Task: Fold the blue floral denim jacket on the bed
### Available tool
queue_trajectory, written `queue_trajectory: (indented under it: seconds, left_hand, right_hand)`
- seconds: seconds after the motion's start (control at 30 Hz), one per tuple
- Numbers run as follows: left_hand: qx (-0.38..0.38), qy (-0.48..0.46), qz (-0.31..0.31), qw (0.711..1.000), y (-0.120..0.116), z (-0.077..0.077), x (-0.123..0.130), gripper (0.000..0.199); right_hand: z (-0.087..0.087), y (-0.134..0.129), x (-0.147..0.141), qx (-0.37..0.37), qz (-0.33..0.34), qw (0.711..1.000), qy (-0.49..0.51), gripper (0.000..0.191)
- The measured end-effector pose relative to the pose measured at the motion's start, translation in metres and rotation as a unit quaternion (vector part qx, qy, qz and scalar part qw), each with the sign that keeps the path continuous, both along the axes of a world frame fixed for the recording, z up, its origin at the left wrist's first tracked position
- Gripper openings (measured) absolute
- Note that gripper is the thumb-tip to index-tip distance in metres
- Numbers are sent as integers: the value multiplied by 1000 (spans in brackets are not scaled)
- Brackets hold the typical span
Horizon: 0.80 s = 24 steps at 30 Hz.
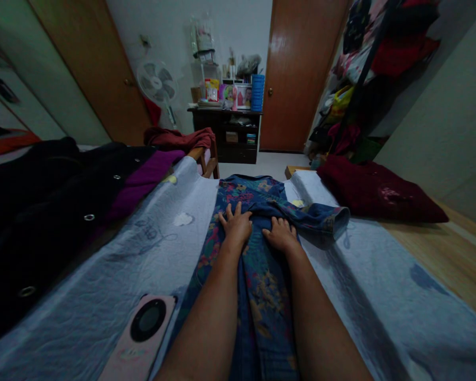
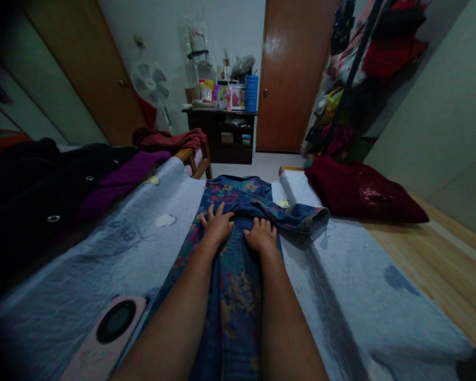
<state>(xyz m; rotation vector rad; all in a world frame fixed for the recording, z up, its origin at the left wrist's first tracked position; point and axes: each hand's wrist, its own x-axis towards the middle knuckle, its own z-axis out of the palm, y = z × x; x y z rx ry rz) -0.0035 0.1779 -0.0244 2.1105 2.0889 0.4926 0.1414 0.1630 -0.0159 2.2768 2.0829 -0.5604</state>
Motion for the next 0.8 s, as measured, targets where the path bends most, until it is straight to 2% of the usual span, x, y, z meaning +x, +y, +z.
queue_trajectory:
  seconds: [0.1, 0.2, 0.3, 0.37, 0.43, 0.5, 0.57, 0.67, 0.73, 0.8]
  left_hand:
    - [10, 0, -6, 1000, 0, 4, -2, 32]
    - [44, -6, -26, 999, 2, 7, -1, 30]
    - [55, -19, -41, 997, 3, 7, 0, 30]
    - [45, -22, -43, 998, 4, 6, 0, 29]
    - [34, -21, -39, 998, 4, 6, 0, 29]
    - [28, -21, -34, 999, 4, 6, -1, 27]
    - [32, -22, -37, 999, 4, 8, 0, 25]
    - [55, -26, -55, 997, 5, 11, 2, 26]
    - [69, -42, -66, 995, 7, 11, 4, 31]
    - [81, -62, -73, 992, 9, 11, 5, 43]
  right_hand:
    - [8, -1, 6, 3, -7, 1000, -14, 74]
    - [21, -3, 9, 4, 12, 1000, -24, 62]
    - [28, -5, 4, 25, 84, 996, 6, 51]
    - [26, -6, -2, 43, 140, 988, 46, 52]
    - [22, -5, -5, 49, 167, 982, 72, 55]
    - [18, -4, -2, 46, 151, 985, 74, 56]
    - [20, -3, 7, 37, 108, 991, 64, 52]
    - [34, -4, 29, 26, 63, 996, 66, 34]
    - [50, -6, 45, 64, 35, 993, 97, 29]
    - [66, -10, 59, 160, -27, 978, 132, 29]
